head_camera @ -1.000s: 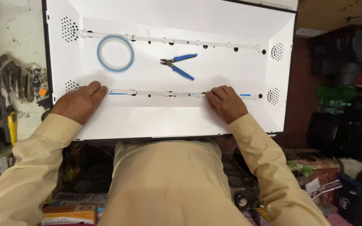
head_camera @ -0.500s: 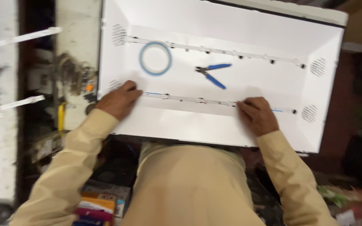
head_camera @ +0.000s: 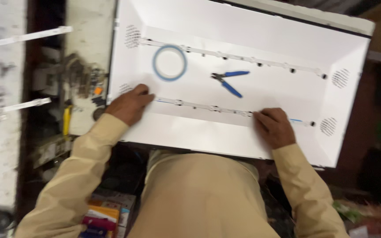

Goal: The person repairs the LED backlight assembly inside a television panel. They cut small pieces of blue tape with pliers, stick the tape onto the LED light strips, and press the strips into place along the panel, repositioning the panel on the workbench as they work.

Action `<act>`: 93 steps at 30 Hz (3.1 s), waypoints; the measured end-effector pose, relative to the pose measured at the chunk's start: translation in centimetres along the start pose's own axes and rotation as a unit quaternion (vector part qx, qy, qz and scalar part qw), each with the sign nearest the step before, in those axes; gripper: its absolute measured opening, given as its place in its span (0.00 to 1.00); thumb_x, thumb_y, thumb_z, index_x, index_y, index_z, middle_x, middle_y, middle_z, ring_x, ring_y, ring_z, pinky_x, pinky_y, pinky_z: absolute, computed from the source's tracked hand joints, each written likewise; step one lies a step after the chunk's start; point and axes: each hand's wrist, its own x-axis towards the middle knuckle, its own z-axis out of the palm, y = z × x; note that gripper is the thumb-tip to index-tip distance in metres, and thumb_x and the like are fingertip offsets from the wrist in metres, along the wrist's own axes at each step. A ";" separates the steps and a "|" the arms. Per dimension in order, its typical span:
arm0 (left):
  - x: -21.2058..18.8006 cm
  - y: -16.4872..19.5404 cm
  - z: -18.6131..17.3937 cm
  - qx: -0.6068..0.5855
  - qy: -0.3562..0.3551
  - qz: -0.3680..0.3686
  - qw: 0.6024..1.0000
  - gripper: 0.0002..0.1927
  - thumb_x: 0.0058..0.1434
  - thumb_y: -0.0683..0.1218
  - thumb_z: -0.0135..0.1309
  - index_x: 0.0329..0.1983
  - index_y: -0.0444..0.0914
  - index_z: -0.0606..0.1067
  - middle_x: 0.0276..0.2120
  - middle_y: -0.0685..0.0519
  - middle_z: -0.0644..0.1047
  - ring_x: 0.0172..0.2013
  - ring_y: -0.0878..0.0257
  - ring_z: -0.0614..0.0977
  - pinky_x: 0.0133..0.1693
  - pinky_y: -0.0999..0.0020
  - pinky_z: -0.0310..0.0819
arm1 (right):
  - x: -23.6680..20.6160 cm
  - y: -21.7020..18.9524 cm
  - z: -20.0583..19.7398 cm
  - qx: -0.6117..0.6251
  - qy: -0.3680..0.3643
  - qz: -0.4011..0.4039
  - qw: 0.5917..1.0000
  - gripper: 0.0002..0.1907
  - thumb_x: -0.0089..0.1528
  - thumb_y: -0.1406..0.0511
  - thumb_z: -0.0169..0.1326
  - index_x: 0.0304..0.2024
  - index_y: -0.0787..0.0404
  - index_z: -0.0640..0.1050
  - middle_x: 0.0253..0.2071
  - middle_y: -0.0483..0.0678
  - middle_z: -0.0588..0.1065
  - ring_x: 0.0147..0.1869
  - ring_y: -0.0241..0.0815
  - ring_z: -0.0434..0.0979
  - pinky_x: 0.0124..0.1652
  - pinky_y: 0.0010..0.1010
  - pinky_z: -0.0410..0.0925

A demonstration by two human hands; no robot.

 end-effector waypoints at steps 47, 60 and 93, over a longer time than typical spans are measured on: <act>0.6 2.7 2.5 0.154 -0.050 -0.082 0.983 0.17 0.62 0.40 0.58 0.55 0.44 0.81 0.56 0.52 0.77 0.41 0.55 0.84 0.45 0.63 0.81 | -8.3 8.8 -7.1 -0.024 0.017 0.224 0.974 0.08 0.59 0.75 0.63 0.40 0.62 0.81 0.45 0.50 0.75 0.53 0.51 0.74 0.51 0.37 0.71; -0.2 2.8 3.9 0.122 0.064 -0.064 0.988 0.16 0.63 0.42 0.56 0.55 0.41 0.79 0.58 0.49 0.75 0.44 0.46 0.82 0.45 0.53 0.78 | -7.6 8.7 -6.1 -0.070 0.064 0.221 0.971 0.08 0.62 0.76 0.59 0.43 0.65 0.78 0.49 0.54 0.74 0.56 0.56 0.72 0.55 0.41 0.68; -3.3 -1.2 0.0 -0.038 0.185 -0.456 0.870 0.75 0.36 0.64 0.76 0.77 0.41 0.39 0.65 0.39 0.55 0.59 0.44 0.60 0.53 0.45 0.54 | 16.2 -19.3 12.8 -0.025 -0.254 -0.096 0.962 0.18 0.66 0.66 0.50 0.59 0.54 0.76 0.33 0.50 0.75 0.33 0.53 0.77 0.32 0.43 0.71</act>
